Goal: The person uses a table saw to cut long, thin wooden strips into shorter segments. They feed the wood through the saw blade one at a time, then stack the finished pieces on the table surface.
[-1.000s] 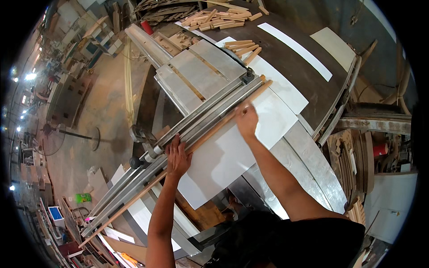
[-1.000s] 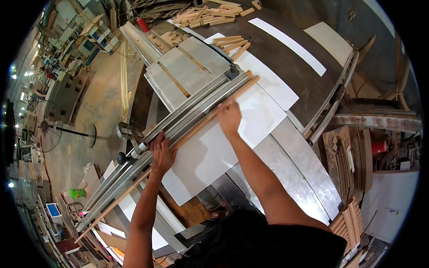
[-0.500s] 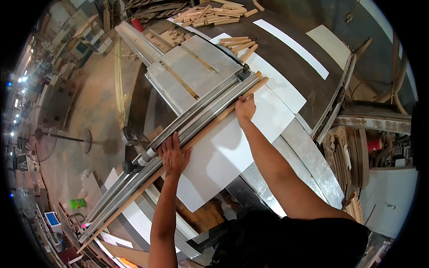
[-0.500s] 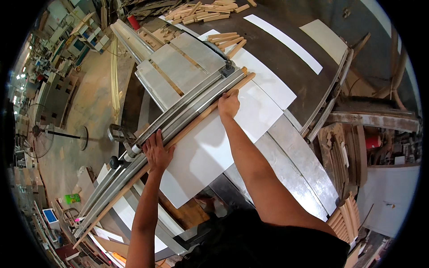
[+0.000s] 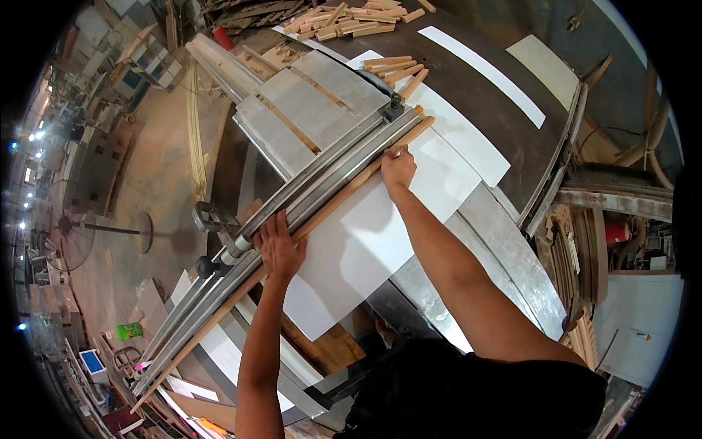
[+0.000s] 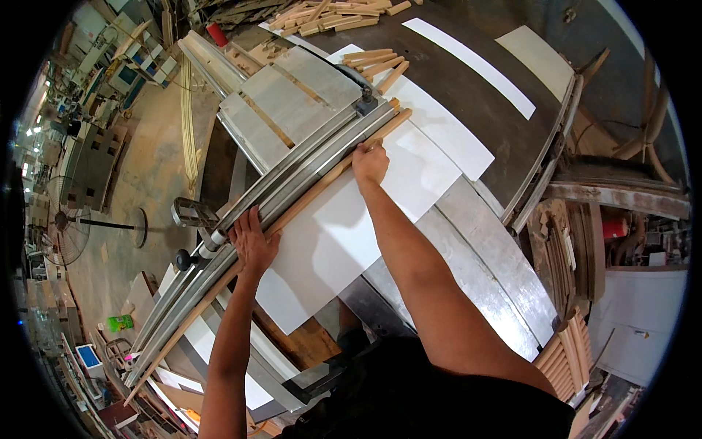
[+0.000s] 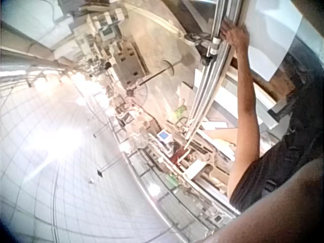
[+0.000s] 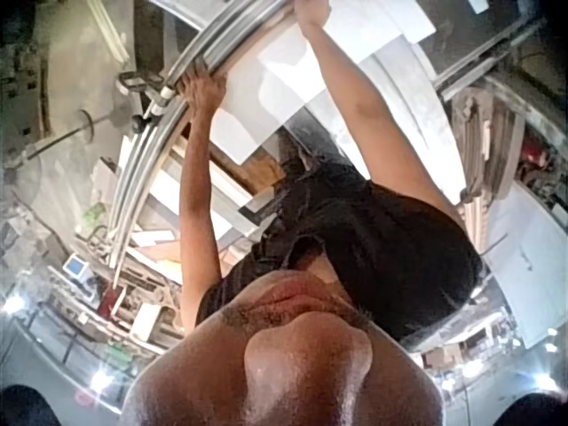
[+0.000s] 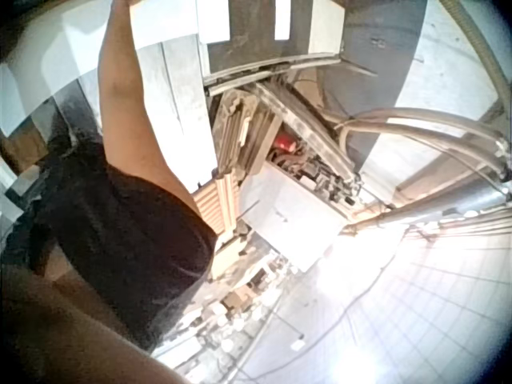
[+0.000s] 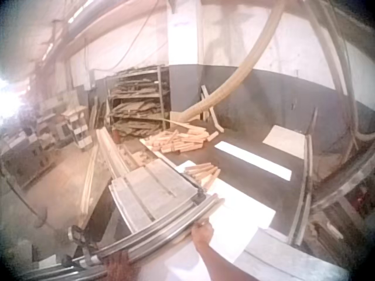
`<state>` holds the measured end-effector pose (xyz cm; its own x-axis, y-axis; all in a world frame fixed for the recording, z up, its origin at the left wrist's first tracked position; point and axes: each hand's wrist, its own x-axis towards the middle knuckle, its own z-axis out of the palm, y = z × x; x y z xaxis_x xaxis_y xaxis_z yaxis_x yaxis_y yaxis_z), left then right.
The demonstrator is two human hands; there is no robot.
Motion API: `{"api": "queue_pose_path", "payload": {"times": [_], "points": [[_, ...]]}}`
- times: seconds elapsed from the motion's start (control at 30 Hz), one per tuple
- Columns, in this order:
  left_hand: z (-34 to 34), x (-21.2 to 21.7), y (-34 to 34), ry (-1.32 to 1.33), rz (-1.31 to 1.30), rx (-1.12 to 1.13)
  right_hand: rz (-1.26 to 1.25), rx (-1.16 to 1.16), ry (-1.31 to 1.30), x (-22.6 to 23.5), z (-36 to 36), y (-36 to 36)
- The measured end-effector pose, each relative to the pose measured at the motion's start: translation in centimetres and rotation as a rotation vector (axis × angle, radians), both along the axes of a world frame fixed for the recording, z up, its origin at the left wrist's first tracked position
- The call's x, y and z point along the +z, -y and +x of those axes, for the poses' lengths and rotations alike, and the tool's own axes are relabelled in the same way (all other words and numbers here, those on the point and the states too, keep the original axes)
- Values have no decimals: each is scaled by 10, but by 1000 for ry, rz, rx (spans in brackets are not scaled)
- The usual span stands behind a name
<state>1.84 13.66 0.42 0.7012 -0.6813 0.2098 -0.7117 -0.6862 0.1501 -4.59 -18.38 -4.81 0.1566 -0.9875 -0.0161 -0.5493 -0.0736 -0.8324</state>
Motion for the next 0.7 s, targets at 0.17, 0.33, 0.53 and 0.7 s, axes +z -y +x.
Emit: {"api": "queue_pose_path", "payload": {"times": [0.17,0.33,0.53,0.7], "points": [[-2,-6,4,-1,-1,76,5,43,18,6,0,-5],[-4,-12,12,53,-29,108,28,39,29,3,3,-3],[0,-17,14,57,-54,89,5,71,-20,-9,8,3],[4,-17,18,46,-52,86,-2,93,-43,-12,12,8]]}}
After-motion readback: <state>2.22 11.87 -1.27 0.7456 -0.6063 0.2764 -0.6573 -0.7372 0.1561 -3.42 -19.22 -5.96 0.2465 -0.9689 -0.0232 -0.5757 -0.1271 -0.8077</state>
